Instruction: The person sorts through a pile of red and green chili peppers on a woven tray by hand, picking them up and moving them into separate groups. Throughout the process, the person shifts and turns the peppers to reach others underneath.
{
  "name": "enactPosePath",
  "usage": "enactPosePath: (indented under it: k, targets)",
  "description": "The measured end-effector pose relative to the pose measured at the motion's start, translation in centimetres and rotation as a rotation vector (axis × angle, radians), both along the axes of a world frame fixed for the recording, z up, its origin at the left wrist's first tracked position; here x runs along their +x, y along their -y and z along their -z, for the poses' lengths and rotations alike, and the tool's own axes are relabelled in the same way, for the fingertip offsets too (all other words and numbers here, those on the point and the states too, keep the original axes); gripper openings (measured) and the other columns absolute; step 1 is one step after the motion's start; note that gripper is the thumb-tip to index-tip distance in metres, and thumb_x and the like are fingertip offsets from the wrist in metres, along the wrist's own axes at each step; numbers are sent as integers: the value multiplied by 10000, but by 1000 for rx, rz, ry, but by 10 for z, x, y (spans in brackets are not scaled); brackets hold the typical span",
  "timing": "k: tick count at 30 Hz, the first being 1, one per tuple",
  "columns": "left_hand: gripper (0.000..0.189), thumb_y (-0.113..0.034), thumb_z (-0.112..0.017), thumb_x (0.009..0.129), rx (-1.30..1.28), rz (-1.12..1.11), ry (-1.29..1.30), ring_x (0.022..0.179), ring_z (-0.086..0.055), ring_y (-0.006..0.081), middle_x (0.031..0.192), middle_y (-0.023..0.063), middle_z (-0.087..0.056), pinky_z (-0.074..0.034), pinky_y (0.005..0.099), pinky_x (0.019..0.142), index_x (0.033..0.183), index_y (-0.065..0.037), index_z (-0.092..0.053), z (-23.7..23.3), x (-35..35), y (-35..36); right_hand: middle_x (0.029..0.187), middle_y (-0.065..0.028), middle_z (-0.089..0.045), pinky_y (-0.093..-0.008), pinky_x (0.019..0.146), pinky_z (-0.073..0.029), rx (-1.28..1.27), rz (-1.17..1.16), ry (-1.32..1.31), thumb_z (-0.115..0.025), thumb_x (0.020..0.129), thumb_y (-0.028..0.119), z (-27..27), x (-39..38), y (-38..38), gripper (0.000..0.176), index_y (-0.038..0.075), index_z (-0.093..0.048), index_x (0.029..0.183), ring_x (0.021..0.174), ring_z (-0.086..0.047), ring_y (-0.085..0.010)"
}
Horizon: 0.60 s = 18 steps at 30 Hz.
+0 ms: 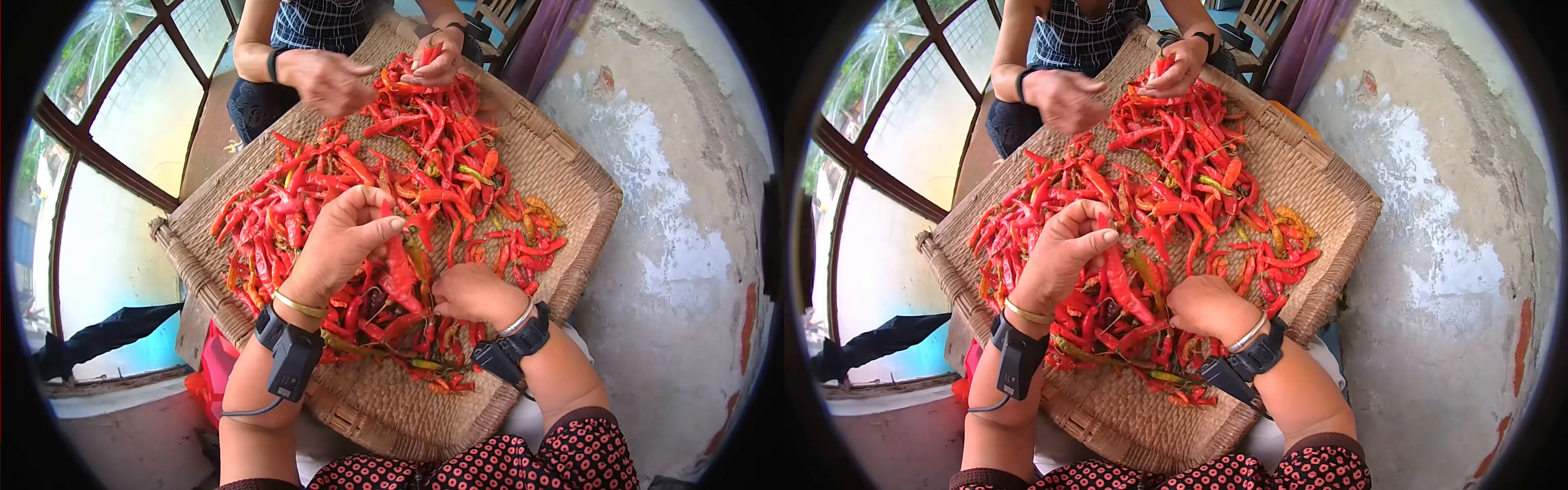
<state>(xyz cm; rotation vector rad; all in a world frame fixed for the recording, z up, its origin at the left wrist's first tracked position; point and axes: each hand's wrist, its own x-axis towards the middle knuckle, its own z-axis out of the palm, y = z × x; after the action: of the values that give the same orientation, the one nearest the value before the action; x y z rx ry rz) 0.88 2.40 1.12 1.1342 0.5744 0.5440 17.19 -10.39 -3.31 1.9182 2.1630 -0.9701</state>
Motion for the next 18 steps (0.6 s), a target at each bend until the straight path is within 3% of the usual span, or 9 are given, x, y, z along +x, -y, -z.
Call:
enactPosePath:
  k: [3,5,7,8,9,10,11,13,18]
  targets:
    - [182,-87,-651,792,29,132,-220,569,-510,16,727,-50,-569,-409,140,502,957,-80,-575,-7,-4,-7,691,-120,-605,-412,625,-459,131,16,79,-613,718,253,-7,7,1,185,73,-639,756,700,-594,-317]
    - [210,-96,-616,820,103,159,-243,589,-524,26,789,-20,-596,-421,153,510,1023,-74,-566,1,-4,-12,682,-125,-610,-398,594,-452,199,73,-153,-612,714,256,-14,18,-1,195,61,-634,717,665,-592,-311]
    - [204,-108,-576,849,5,-199,169,602,-535,41,830,9,-604,-430,171,518,1047,-59,-562,-3,3,-12,632,-116,-592,-350,569,-446,163,111,-184,-625,723,239,-21,23,-4,199,39,-626,717,614,-598,-236]
    - [219,-132,-550,868,-18,-466,150,639,-543,51,854,19,-594,-434,186,539,1067,-41,-561,-8,15,-5,634,-114,-591,-340,580,-449,143,216,-303,-629,723,240,-26,25,-5,201,39,-627,711,623,-597,-226]
    - [219,-132,-550,868,-18,-465,148,639,-543,51,854,19,-594,-434,186,539,1067,-41,-561,-6,11,-3,636,-112,-591,-331,591,-453,121,321,-422,-634,724,241,-29,27,-5,204,39,-627,704,631,-595,-217]
    - [246,-143,-553,869,78,-183,-19,643,-546,57,862,18,-589,-438,192,546,1090,-35,-553,-1,4,-1,658,-71,-609,-272,595,-455,217,370,-532,-636,766,206,-27,29,-6,181,26,-644,786,614,-574,-132]
    - [273,-155,-557,870,175,104,-179,648,-550,64,869,18,-584,-442,198,554,1112,-29,-544,4,1,3,658,-71,-609,-272,595,-455,220,375,-526,-636,766,206,-30,27,-6,181,26,-644,786,614,-574,-132]
    - [261,-175,-563,870,644,284,-218,604,-536,63,832,-2,-586,-442,200,527,1082,-23,-551,22,11,20,738,-36,-628,-231,607,-460,294,703,-1035,-605,818,143,-33,18,-8,170,4,-636,911,646,-565,-87]
    - [226,-184,-579,859,142,488,-414,603,-530,49,745,-4,-608,-438,195,523,1012,-17,-577,24,16,28,754,-6,-606,-198,592,-454,238,720,-1145,-582,845,124,-29,15,-5,184,-6,-618,970,659,-546,-50]
